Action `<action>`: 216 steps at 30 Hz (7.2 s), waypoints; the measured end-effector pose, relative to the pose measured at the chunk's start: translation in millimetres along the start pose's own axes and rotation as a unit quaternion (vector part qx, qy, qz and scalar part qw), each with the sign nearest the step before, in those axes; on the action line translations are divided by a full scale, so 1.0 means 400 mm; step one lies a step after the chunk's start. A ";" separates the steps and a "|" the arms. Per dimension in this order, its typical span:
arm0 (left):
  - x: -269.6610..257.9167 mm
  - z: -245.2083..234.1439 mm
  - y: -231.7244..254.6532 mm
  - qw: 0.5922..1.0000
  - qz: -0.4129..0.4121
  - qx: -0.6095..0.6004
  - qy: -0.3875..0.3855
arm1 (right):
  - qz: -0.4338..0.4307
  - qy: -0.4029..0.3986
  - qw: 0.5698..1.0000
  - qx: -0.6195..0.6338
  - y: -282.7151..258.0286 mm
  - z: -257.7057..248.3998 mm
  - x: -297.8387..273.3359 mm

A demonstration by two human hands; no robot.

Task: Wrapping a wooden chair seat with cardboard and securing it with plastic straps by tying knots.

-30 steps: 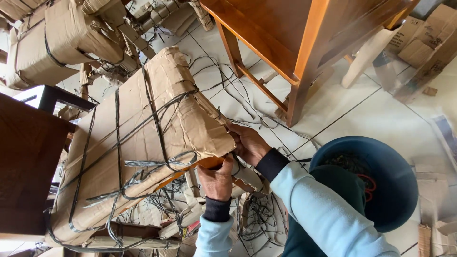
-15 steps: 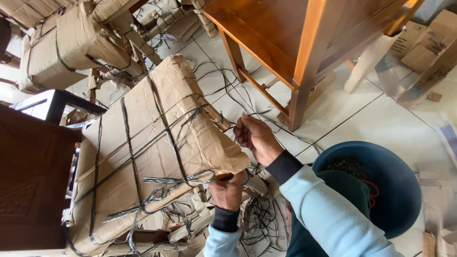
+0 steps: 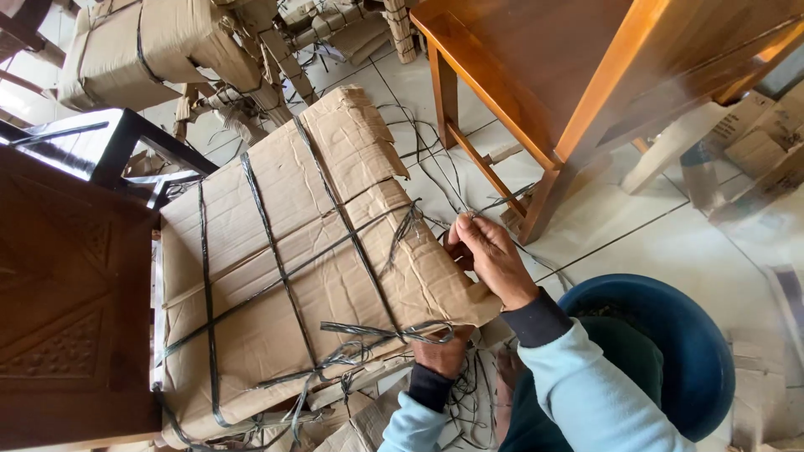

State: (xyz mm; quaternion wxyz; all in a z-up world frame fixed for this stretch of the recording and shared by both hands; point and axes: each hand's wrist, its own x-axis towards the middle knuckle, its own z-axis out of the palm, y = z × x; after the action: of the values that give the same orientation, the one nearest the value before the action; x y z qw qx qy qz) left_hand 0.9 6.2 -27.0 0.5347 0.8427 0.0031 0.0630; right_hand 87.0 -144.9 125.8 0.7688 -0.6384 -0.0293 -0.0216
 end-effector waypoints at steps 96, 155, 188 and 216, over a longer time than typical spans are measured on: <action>0.102 -0.606 0.272 0.866 -0.120 -0.475 0.098 | -0.251 -0.071 0.818 -0.513 -0.152 0.258 -0.050; 0.184 -0.716 0.144 0.680 -0.168 -0.485 0.523 | 0.029 -0.094 0.978 -0.182 -0.131 0.350 0.013; 0.278 -0.621 0.132 0.840 -0.127 -0.482 0.217 | 0.010 -0.084 0.947 -0.308 -0.098 0.311 0.020; 0.477 -0.348 0.226 0.938 -0.100 -0.328 -0.046 | 0.112 0.117 0.987 -0.002 -0.124 0.059 0.154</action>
State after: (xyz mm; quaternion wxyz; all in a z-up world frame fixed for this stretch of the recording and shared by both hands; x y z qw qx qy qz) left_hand 169.4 106.7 132.6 0.7847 0.6176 0.0423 -0.0322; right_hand 144.4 -130.4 183.2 0.7634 -0.6321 0.1327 -0.0096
